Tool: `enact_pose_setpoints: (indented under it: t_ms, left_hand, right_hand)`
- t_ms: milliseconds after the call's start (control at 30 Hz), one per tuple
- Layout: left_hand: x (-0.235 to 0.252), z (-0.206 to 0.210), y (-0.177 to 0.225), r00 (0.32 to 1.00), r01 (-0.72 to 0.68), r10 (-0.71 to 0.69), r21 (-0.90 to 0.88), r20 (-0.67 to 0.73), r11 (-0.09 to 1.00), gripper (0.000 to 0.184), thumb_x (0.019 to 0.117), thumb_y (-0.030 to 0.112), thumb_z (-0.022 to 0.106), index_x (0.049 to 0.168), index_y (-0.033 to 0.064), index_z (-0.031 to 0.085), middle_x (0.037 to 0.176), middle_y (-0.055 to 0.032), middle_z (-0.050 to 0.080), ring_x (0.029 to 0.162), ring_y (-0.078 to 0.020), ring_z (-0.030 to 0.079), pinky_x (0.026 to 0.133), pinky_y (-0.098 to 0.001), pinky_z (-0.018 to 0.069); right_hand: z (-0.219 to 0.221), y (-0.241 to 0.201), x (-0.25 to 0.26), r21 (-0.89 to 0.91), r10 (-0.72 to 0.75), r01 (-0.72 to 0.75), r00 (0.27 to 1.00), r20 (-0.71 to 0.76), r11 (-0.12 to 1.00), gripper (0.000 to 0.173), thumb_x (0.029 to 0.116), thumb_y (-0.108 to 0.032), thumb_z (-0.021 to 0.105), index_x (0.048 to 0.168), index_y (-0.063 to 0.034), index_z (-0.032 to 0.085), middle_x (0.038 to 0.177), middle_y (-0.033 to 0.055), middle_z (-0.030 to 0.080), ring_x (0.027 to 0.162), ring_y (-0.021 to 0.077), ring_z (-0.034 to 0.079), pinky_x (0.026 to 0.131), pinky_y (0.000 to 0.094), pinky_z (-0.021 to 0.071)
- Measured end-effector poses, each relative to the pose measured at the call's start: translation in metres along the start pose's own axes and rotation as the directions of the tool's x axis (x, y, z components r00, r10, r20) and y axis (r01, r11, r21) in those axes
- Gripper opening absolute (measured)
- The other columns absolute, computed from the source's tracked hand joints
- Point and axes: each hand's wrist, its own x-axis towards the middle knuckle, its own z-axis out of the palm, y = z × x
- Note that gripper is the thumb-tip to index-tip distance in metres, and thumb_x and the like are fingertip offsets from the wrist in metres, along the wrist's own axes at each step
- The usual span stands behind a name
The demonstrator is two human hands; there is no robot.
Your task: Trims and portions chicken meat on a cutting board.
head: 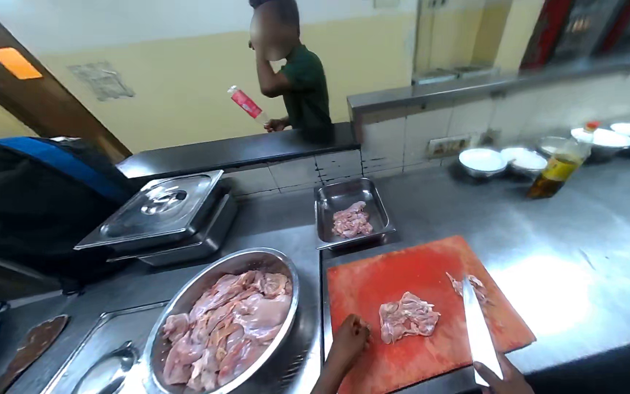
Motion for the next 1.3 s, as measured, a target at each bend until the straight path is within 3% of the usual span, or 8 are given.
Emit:
enact_pose_setpoints:
  t_ms: [100,167,267,367,533,733,1067,1300]
  left_hand:
    - [0.012,0.007,0.028,0.973,-0.206,0.227,0.309,-0.033,0.929,0.041,0.1037,0.027,0.058,0.135,0.0,0.06,0.13,-0.0191,0.064,0.121,-0.0308,0.063,0.107,-0.0465,0.0499]
    - [0.033,0.023,0.037,0.942,-0.312,0.335,0.428,0.021,0.848,0.044,0.1029,0.025,0.058,0.141,0.004,0.059,0.144,-0.0197,0.057,0.137,-0.0364,0.052,0.117,-0.0489,0.0403]
    - [0.052,0.038,0.042,0.908,-0.411,0.38,0.532,0.173,0.74,0.034,0.1025,0.023,0.058,0.132,0.0086,0.067,0.137,-0.0163,0.062,0.132,-0.0363,0.054,0.113,-0.0499,0.0423]
    - [0.052,0.032,0.041,0.927,-0.373,0.333,0.541,0.175,0.754,0.033,0.102,0.022,0.057,0.13,0.0064,0.066,0.131,-0.0171,0.064,0.129,-0.0348,0.056,0.113,-0.0474,0.043]
    - [0.049,0.027,0.05,0.894,-0.447,0.364,0.546,0.261,0.708,0.035,0.099,0.022,0.062,0.13,0.0079,0.067,0.137,-0.0174,0.061,0.131,-0.0363,0.054,0.113,-0.0505,0.0428]
    - [0.052,0.033,0.057,0.878,-0.476,0.318,0.58,0.357,0.662,0.03,0.102,0.019,0.06,0.126,0.0052,0.069,0.133,-0.0169,0.064,0.128,-0.0349,0.057,0.111,-0.048,0.0445]
    - [0.045,0.034,0.057,0.866,-0.499,0.363,0.55,0.343,0.67,0.027,0.1017,0.009,0.054,0.123,0.0009,0.07,0.13,-0.019,0.066,0.128,-0.0351,0.058,0.112,-0.0465,0.0444]
    - [0.044,0.027,0.052,0.944,-0.322,0.218,0.557,0.246,0.766,0.057,0.097,0.019,0.066,0.147,-0.0003,0.048,0.146,-0.0239,0.054,0.14,-0.0389,0.049,0.119,-0.0511,0.037]
  right_hand:
    - [0.009,-0.014,0.001,-0.236,0.017,0.021,0.987,0.158,0.972,0.047,0.1097,-0.032,0.047,0.145,-0.0008,0.042,0.093,0.0144,0.064,0.067,0.0213,0.066,0.065,0.041,0.0582]
    - [0.027,-0.024,0.005,-0.387,0.05,0.057,0.964,0.26,0.92,0.043,0.111,-0.034,0.041,0.138,-0.0017,0.049,0.093,0.0165,0.066,0.069,0.0256,0.068,0.067,0.0452,0.0587]
    - [0.048,-0.035,0.018,-0.537,0.113,0.009,0.974,0.195,0.843,0.041,0.111,-0.034,0.041,0.139,-0.0051,0.049,0.093,0.0168,0.068,0.071,0.028,0.07,0.07,0.0466,0.0594]
    - [0.051,-0.047,0.019,-0.599,0.07,-0.007,0.994,0.081,0.801,0.039,0.1113,-0.031,0.04,0.138,-0.0039,0.047,0.097,0.018,0.069,0.076,0.0295,0.072,0.073,0.0469,0.0606]
    - [0.057,-0.064,-0.015,-0.762,0.038,0.161,0.971,0.236,0.627,0.04,0.1103,-0.025,0.042,0.139,0.0023,0.05,0.122,0.0269,0.065,0.111,0.0421,0.066,0.094,0.057,0.0519]
    - [0.075,-0.067,-0.031,-0.87,0.118,0.158,0.964,0.239,0.468,0.038,0.1088,-0.015,0.038,0.142,0.0034,0.044,0.132,0.0286,0.058,0.113,0.044,0.066,0.092,0.0556,0.0536]
    - [0.13,-0.106,0.046,-0.829,-0.016,0.201,0.974,0.226,0.521,0.042,0.1077,-0.017,0.04,0.144,0.0031,0.039,0.133,0.0266,0.057,0.123,0.0399,0.061,0.099,0.0513,0.0521]
    - [0.055,-0.074,0.043,-0.842,0.025,0.051,0.997,0.077,0.537,0.051,0.1074,-0.017,0.043,0.153,0.0033,0.032,0.135,0.03,0.057,0.123,0.0437,0.061,0.101,0.0574,0.0491]
